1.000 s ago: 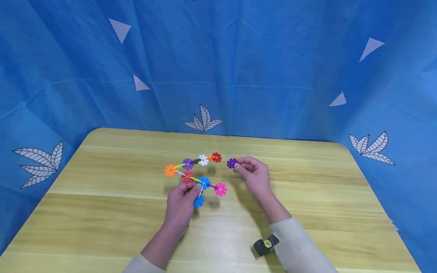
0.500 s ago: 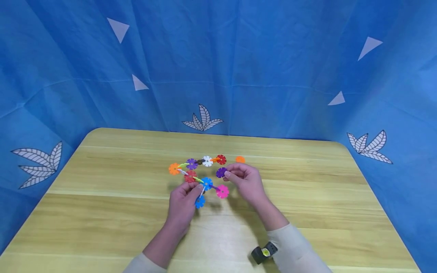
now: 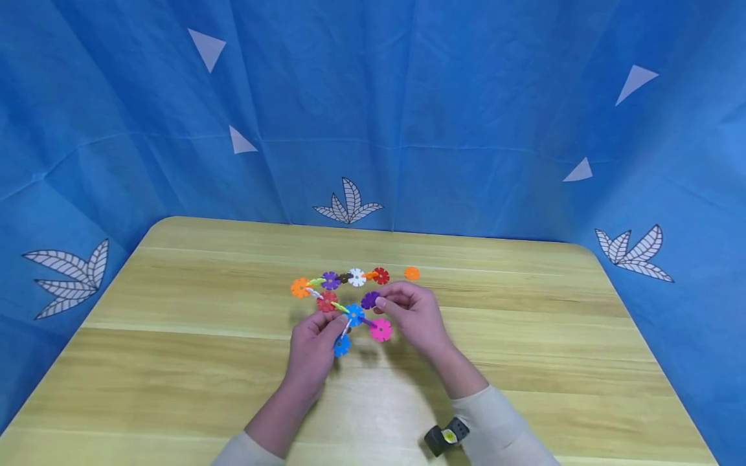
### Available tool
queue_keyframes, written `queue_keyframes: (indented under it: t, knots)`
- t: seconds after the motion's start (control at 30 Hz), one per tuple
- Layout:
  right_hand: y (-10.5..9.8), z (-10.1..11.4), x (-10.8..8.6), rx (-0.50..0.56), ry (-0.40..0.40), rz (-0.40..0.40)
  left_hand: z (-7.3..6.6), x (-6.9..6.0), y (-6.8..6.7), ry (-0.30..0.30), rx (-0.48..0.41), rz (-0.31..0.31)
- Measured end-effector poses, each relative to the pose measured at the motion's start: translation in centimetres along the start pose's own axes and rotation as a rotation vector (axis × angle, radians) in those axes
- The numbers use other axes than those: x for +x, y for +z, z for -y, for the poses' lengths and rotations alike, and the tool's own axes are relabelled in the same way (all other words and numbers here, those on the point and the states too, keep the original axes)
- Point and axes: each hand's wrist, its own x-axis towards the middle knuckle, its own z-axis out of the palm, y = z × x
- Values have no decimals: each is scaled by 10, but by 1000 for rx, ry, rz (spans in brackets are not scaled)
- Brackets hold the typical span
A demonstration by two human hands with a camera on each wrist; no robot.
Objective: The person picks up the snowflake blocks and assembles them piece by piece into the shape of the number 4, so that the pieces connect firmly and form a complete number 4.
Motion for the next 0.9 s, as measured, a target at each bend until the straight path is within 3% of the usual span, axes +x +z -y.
queue_keyframes:
  t: [0.43, 0.9]
  knots:
    - [4, -6, -1, 79, -7, 50, 0, -1, -1, -20, -53, 19]
    - [16, -1, -8, 181, 62, -27, 1, -2, 1, -1, -23, 9]
